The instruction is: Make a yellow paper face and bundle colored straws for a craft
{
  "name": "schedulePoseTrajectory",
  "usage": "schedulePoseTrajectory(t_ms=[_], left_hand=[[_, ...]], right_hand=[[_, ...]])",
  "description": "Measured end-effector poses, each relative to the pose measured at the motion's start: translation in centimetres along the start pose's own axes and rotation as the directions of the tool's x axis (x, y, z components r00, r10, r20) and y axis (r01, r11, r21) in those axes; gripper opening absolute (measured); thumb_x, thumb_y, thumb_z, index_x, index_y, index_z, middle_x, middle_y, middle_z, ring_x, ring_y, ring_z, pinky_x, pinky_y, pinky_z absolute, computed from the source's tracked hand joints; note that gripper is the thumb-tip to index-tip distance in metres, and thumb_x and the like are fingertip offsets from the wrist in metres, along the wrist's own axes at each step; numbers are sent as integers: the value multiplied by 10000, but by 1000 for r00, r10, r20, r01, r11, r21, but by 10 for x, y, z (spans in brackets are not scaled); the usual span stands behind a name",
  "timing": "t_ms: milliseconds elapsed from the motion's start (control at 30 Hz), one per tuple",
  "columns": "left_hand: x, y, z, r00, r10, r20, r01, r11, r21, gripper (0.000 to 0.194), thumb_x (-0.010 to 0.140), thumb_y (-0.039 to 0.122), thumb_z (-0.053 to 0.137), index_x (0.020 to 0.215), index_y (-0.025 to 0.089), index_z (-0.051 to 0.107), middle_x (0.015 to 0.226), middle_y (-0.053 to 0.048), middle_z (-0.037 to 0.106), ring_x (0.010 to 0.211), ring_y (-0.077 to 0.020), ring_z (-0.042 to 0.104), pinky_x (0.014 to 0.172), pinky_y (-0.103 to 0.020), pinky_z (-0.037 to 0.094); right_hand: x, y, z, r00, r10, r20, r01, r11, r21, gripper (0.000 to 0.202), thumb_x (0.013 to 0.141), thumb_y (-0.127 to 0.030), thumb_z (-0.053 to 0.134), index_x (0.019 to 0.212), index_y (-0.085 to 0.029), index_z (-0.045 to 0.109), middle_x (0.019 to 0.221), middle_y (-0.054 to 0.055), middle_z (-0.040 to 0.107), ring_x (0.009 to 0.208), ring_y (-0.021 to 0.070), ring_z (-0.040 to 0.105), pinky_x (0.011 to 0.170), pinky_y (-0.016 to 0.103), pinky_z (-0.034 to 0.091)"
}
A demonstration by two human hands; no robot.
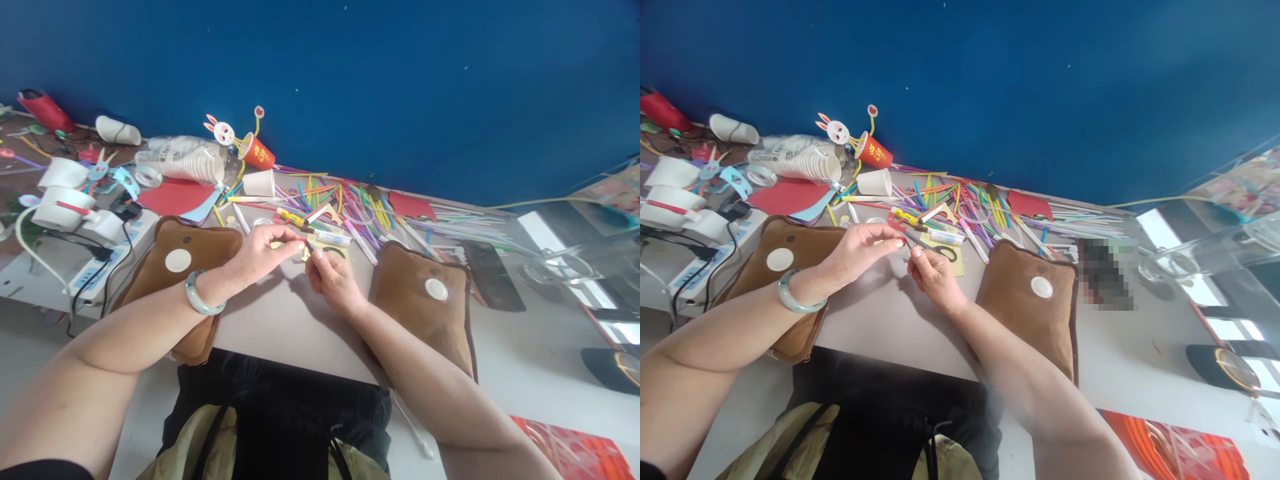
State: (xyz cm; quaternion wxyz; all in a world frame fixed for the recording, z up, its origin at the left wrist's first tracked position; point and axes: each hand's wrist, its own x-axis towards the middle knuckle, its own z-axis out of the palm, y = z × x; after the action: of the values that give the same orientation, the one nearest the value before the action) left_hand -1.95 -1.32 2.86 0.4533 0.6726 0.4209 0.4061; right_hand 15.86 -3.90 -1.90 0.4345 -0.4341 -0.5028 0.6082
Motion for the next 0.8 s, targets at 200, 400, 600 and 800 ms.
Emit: schedulePoseTrajectory(t_ms=[200, 400, 600, 800], left_hand=[[1, 0, 0, 1000, -13, 8, 13, 1000, 22, 154, 827, 298, 669, 782, 166, 735, 784, -30, 742, 793, -175, 666, 764, -290, 508], [2, 0, 0, 1000, -19, 16, 19, 999, 31, 154, 819, 291, 663, 761, 165, 730, 773, -28, 744, 789, -173, 671, 763, -284, 510], [1, 2, 0, 1000, -30, 7, 30, 999, 30, 152, 808, 288, 659, 753, 159, 718, 757, -27, 730, 775, -164, 661, 744, -273, 497], [1, 2, 0, 1000, -30, -7, 30, 1000, 4, 153, 806, 304, 662, 752, 169, 711, 763, -27, 726, 772, -168, 656, 750, -288, 497]], right_hand=[[-1, -1, 0, 1000, -23, -3, 23, 999, -34, 579, 838, -748, 572, 644, -202, 556, 458, -66, 320, 410, 72, 235, 391, 246, 165], [0, 0, 0, 1000, -13, 0, 13, 999, -39, 581, 838, -753, 566, 653, -202, 554, 464, -69, 317, 412, 72, 239, 400, 247, 177], [0, 0, 0, 1000, -6, 0, 6, 999, -43, 584, 836, -756, 562, 649, -203, 549, 461, -71, 316, 412, 72, 233, 395, 246, 167], [-1, -1, 0, 1000, -9, -5, 9, 999, -43, 584, 836, -753, 564, 641, -203, 551, 461, -68, 324, 409, 71, 238, 397, 247, 177]])
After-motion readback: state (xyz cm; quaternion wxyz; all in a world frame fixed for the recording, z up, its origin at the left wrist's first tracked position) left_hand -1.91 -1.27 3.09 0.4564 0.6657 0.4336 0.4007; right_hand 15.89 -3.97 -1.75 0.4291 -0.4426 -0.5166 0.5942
